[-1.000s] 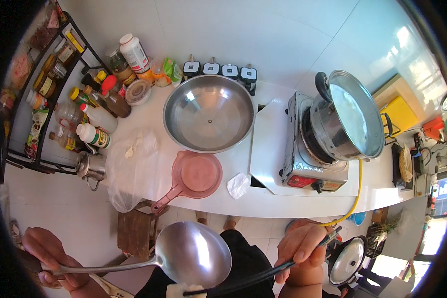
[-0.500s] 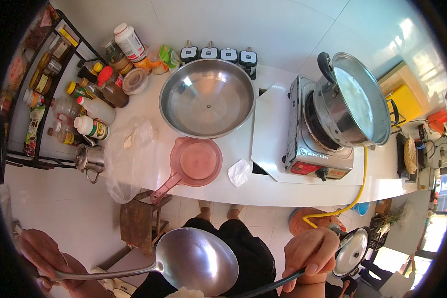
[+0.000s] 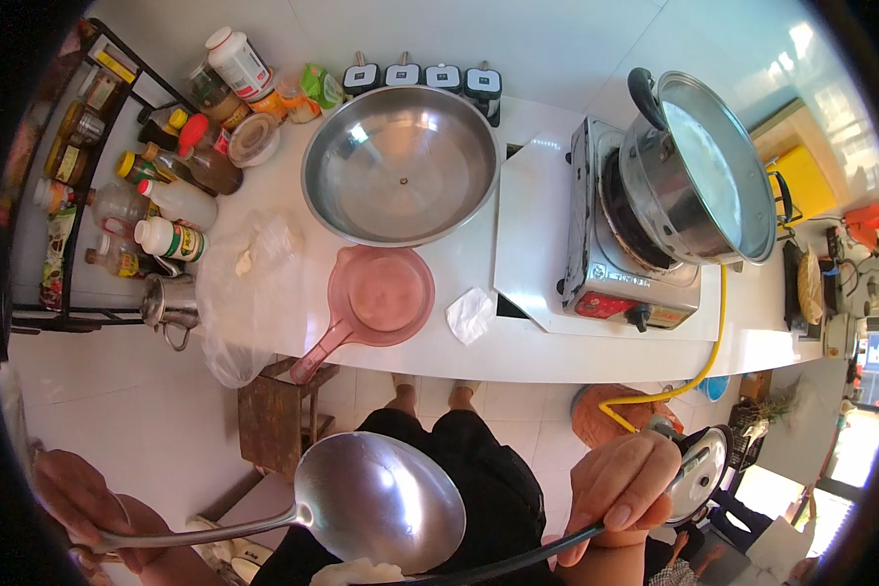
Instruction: The person puts dumplings into a steamer, stirs a pot of boiling water with a ladle, and then scoops the cooked dumplings from the pot into a bowl.
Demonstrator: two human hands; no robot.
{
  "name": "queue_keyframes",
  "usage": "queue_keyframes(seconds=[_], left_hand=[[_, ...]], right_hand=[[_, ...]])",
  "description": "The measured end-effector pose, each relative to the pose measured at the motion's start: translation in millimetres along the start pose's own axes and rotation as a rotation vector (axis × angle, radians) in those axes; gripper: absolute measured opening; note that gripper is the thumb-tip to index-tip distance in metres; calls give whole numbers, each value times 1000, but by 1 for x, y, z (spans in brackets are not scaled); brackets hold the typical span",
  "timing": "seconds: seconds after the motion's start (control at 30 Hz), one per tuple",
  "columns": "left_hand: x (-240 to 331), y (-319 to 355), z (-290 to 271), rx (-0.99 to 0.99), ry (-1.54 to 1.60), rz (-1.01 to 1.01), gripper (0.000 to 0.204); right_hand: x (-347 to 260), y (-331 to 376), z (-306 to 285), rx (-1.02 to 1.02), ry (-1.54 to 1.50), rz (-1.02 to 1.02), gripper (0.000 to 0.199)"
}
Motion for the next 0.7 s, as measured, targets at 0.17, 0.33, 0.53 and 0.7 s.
queue_keyframes(seconds=[0.17, 0.33, 0.53, 0.7], left_hand=[[0, 3, -3, -22, 16, 28, 25], [-3, 12, -5, 8, 75, 33, 25], [-2, -5, -4, -102, 4, 11, 23], [-2, 27, -20, -121, 87, -119, 20]], right_hand=[[1, 0, -2, -23, -4, 11, 31], [3, 3, -6, 65, 13, -31, 30], [9, 10, -15, 204, 109, -92, 27], [15, 4, -26, 29, 265, 16, 27]])
Point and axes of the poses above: each hand's wrist, its own y-axis away from the middle knuckle, its own z-axis out of the palm, x = y × z, the point moved 7 cm from there along -y, towards the middle knuckle, and after that the axes turned 15 degrees about -y, right-handed, at the moved point
